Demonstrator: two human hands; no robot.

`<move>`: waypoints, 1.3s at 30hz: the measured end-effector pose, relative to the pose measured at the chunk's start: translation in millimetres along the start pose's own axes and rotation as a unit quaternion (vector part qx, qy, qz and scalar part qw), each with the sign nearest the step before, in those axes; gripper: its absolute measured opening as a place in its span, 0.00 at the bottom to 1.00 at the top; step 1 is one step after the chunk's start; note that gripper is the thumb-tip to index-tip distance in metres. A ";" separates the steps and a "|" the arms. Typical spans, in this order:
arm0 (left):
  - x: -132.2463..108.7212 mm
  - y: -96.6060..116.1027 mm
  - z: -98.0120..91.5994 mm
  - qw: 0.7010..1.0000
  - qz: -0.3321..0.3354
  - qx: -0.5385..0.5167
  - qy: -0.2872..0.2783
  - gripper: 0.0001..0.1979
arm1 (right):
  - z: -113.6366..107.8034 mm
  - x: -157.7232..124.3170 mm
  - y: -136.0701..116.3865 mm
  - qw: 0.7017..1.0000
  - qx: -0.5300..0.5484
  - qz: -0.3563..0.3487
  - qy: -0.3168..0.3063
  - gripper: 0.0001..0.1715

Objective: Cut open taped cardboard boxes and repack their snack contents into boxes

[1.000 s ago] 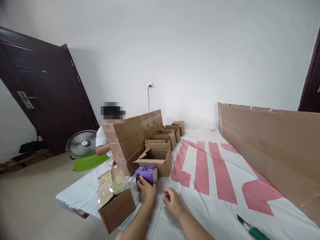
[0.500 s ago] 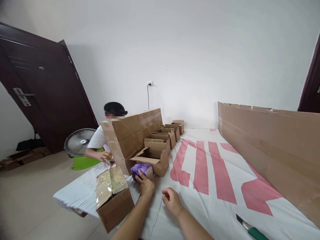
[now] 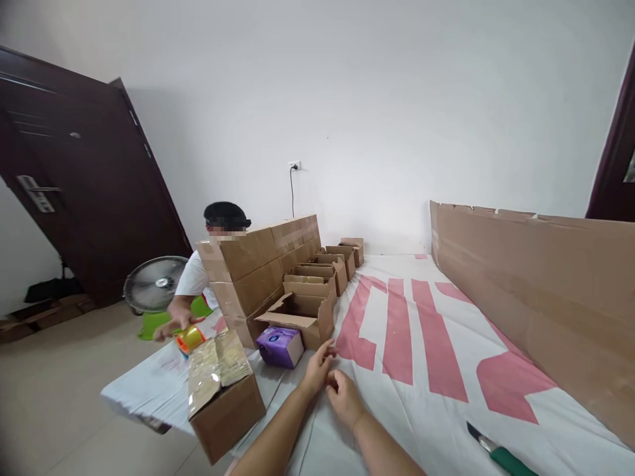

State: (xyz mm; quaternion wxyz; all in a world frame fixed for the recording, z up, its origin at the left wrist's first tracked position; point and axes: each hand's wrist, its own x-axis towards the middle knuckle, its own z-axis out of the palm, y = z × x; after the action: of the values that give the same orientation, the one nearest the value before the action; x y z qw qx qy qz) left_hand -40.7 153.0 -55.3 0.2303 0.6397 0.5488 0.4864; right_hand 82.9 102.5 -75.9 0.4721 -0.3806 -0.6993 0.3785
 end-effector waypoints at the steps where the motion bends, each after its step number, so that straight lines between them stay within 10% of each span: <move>1: 7.1 -4.6 1.4 1.000 -0.006 -0.022 -0.006 0.23 | -0.5 -0.2 -0.2 1.000 -0.002 0.001 -0.002 0.11; 7: 22.4 -24.1 4.5 0.994 -0.055 -0.092 0.025 0.37 | -1.5 -1.8 -2.1 1.000 -0.009 0.002 -0.005 0.11; 18: -22.7 14.4 -1.9 0.994 -0.086 -0.066 0.012 0.16 | -5.1 -2.2 -6.1 0.999 0.015 0.010 -0.032 0.07; 23: -122.7 51.8 -61.8 0.998 0.031 -0.019 -0.055 0.19 | -5.6 -4.2 -7.4 0.999 0.019 0.008 -0.044 0.09; 25: -159.5 56.8 -99.2 0.957 0.221 0.122 -0.141 0.20 | -5.9 -4.7 -7.9 0.999 0.014 0.011 -0.040 0.09; 28: -180.0 50.2 -160.9 0.900 0.372 0.226 0.005 0.20 | -5.8 -5.0 -8.8 0.999 0.009 0.016 -0.038 0.08; 30: -164.5 41.7 -202.4 0.896 0.320 0.227 0.207 0.14 | -5.4 -5.3 -9.4 0.999 0.007 0.018 -0.038 0.08; 33: -111.2 28.6 -256.4 0.905 0.022 0.095 0.415 0.14 | -4.7 -5.9 -10.6 0.999 0.006 0.019 -0.037 0.08; 39: -33.0 1.7 -279.6 0.913 -0.134 -0.017 0.385 0.27 | -4.6 -5.8 -14.9 0.999 0.010 0.024 -0.021 0.07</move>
State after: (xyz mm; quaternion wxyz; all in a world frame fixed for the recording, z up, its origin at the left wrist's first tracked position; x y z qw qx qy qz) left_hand -282.1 55.1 51.7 0.0749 0.3194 0.6673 0.6686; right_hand 86.2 91.8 -63.6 0.4518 -0.3843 -0.6961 0.4046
